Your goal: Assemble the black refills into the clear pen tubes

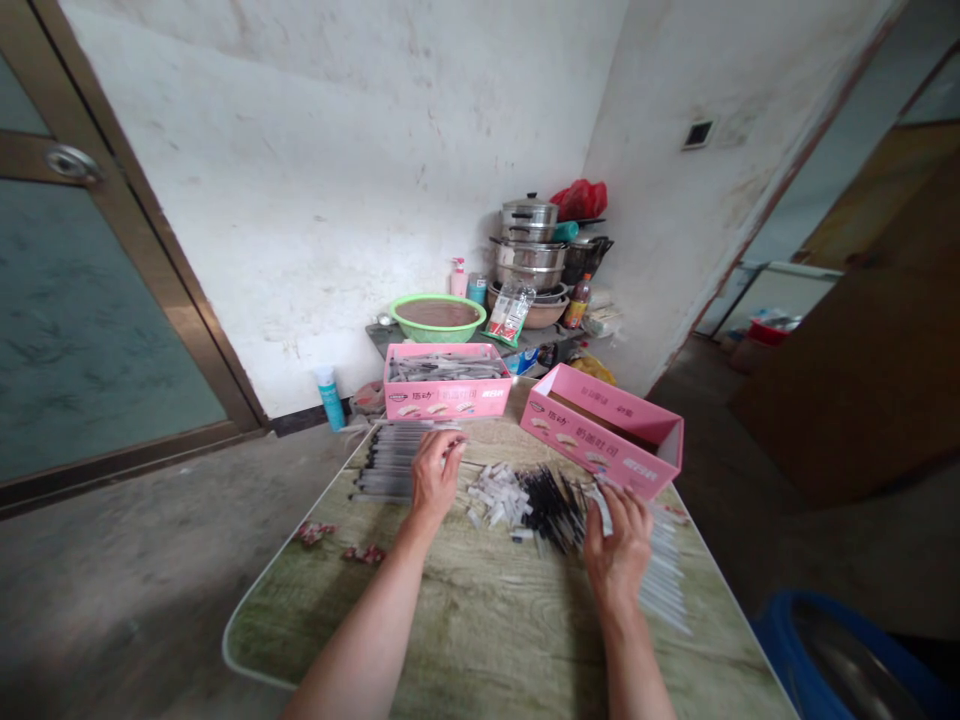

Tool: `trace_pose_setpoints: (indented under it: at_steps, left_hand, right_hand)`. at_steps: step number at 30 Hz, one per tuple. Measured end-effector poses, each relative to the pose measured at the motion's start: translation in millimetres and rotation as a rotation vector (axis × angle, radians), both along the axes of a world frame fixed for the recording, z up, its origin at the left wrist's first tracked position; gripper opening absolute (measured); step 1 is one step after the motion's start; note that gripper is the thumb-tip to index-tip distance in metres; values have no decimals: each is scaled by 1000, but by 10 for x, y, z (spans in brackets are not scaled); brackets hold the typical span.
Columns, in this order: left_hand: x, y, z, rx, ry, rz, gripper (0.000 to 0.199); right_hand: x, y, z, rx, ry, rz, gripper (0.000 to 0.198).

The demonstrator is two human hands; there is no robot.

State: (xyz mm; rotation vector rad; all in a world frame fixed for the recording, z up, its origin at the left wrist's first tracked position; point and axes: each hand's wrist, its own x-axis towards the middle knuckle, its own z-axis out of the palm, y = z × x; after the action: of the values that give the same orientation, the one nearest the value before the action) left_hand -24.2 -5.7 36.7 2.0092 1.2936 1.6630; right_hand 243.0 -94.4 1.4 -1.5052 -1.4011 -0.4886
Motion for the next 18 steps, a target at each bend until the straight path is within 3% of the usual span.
trace_pose_setpoints:
  at_steps: [4, 8, 11, 14, 18]
  left_hand:
    - [-3, -2, -8, 27, -347, 107, 17]
    - [-26, 28, 24, 50, -639, 181, 21]
    - [18, 71, 19, -28, -843, 27, 26]
    - [103, 103, -41, -210, -1051, -173, 33]
    - [208, 90, -127, -386, -1200, -291, 37]
  right_hand:
    - [-330, -20, 40, -110, 52, 271, 27]
    - [-574, -19, 53, -191, 56, 415, 28]
    - [-651, -22, 55, -251, 103, 469, 29]
    - [-662, -36, 49, -328, 218, 488, 31]
    - [-650, -43, 35, -470, 442, 548, 41]
